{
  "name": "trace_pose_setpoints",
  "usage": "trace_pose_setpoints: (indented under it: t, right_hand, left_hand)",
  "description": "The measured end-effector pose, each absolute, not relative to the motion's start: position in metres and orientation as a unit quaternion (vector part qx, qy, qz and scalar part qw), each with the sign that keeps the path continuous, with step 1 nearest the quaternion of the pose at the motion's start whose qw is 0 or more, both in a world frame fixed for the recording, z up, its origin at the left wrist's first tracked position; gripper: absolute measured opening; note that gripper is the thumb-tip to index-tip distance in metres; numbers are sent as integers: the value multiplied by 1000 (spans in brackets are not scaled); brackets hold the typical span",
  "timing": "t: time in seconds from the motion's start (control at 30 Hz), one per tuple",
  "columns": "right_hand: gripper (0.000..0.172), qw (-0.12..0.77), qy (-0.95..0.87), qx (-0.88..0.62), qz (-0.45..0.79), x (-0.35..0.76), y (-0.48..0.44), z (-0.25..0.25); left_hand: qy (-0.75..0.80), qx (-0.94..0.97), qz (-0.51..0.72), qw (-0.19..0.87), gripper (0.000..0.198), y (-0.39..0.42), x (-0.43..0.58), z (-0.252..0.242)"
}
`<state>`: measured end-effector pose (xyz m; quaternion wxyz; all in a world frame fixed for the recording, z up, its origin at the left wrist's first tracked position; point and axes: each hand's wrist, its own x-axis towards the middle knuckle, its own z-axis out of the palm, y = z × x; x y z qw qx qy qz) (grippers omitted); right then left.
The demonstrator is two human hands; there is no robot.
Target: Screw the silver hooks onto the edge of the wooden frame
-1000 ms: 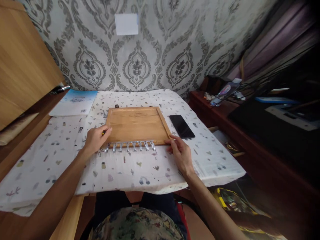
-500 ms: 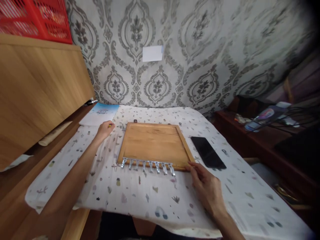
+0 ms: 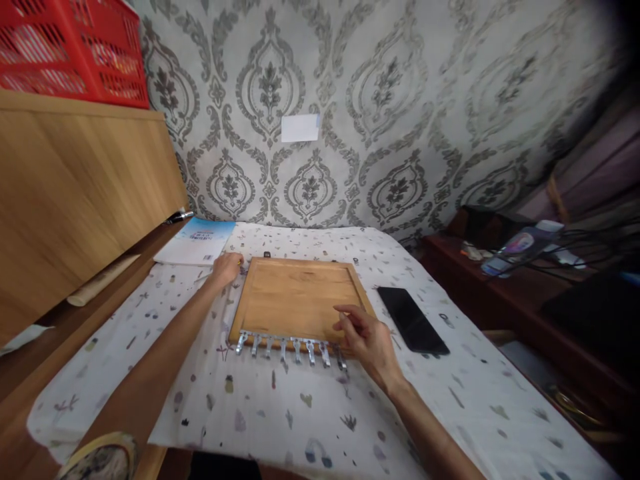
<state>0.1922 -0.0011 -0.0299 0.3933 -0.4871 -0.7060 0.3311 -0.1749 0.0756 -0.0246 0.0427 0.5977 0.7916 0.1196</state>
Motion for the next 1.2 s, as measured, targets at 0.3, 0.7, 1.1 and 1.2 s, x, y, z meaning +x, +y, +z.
trace_pose_setpoints:
  t: [0.3, 0.7, 1.1, 1.2]
  right_hand:
    - [32, 362, -752, -427, 348, 175, 22, -39]
    - [28, 359, -770, -364, 382, 135, 9, -25]
    - [36, 401, -754, -318, 413, 123, -16, -22]
    - [39, 411, -741, -316, 426, 128, -17, -23]
  left_hand:
    - [776, 612, 149, -13, 25, 53, -166, -11]
    - [715, 683, 149, 10, 24, 11, -105, 13]
    - [623, 698, 226, 272, 29, -36, -48, 35]
    - [580, 685, 244, 368, 33, -43, -44, 36]
